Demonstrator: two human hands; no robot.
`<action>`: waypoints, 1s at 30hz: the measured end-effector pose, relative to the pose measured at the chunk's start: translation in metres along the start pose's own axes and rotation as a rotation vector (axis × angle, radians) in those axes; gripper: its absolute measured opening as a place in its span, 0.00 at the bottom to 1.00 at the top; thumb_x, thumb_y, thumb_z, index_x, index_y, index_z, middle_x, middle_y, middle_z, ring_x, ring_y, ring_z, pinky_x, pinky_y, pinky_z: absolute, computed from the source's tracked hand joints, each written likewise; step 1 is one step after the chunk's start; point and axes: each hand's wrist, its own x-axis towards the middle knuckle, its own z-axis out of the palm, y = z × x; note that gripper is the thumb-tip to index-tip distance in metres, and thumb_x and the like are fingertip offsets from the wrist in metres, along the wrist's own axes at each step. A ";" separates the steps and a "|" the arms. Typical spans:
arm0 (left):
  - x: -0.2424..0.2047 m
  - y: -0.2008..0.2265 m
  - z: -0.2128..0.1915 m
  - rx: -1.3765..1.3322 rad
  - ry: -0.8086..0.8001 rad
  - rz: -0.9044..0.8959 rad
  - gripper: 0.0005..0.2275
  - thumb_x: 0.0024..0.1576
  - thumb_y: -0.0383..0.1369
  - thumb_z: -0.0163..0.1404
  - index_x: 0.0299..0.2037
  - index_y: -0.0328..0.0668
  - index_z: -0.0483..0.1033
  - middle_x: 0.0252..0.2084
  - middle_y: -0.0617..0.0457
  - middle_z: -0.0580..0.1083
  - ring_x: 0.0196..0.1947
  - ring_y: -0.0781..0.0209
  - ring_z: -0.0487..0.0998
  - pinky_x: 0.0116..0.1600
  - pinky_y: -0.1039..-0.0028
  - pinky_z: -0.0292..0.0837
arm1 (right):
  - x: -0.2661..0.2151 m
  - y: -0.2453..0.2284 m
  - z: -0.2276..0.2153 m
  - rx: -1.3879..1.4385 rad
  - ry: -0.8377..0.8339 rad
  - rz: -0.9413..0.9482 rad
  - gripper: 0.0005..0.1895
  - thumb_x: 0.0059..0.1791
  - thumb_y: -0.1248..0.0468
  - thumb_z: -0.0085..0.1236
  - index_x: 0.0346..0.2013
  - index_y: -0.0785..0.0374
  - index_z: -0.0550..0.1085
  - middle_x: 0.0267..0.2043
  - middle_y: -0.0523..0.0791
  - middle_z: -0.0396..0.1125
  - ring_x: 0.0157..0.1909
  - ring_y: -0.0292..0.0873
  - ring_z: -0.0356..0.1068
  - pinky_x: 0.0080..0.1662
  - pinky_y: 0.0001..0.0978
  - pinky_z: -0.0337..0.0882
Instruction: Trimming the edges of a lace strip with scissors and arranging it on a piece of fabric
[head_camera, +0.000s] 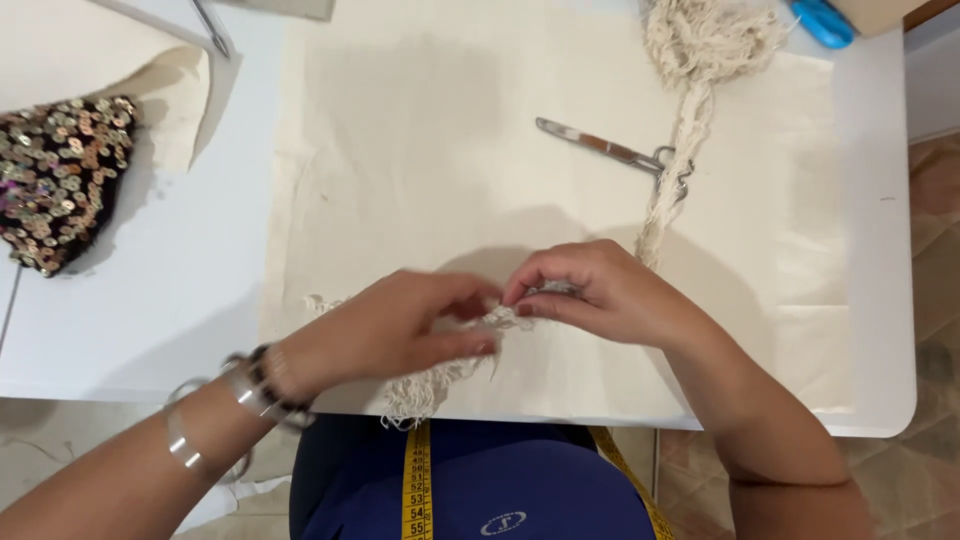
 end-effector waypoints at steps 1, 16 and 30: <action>0.012 -0.004 0.003 -0.018 0.029 0.007 0.13 0.57 0.44 0.55 0.44 0.45 0.78 0.39 0.48 0.84 0.47 0.42 0.84 0.50 0.55 0.78 | 0.006 0.002 -0.003 -0.024 -0.038 -0.024 0.04 0.49 0.64 0.63 0.39 0.57 0.80 0.31 0.46 0.77 0.39 0.50 0.79 0.45 0.41 0.76; 0.082 -0.059 0.030 -0.828 0.295 0.027 0.13 0.57 0.23 0.58 0.51 0.41 0.74 0.37 0.48 0.83 0.32 0.68 0.79 0.37 0.84 0.74 | -0.020 0.041 0.043 0.073 0.510 0.292 0.09 0.47 0.58 0.68 0.36 0.59 0.79 0.22 0.45 0.74 0.24 0.39 0.72 0.29 0.28 0.70; 0.059 -0.039 0.019 -0.710 0.426 0.167 0.13 0.56 0.19 0.55 0.48 0.40 0.84 0.46 0.47 0.82 0.36 0.70 0.74 0.41 0.76 0.77 | -0.039 0.019 0.053 0.226 0.482 0.422 0.04 0.47 0.68 0.64 0.33 0.67 0.78 0.19 0.49 0.77 0.21 0.37 0.73 0.23 0.25 0.73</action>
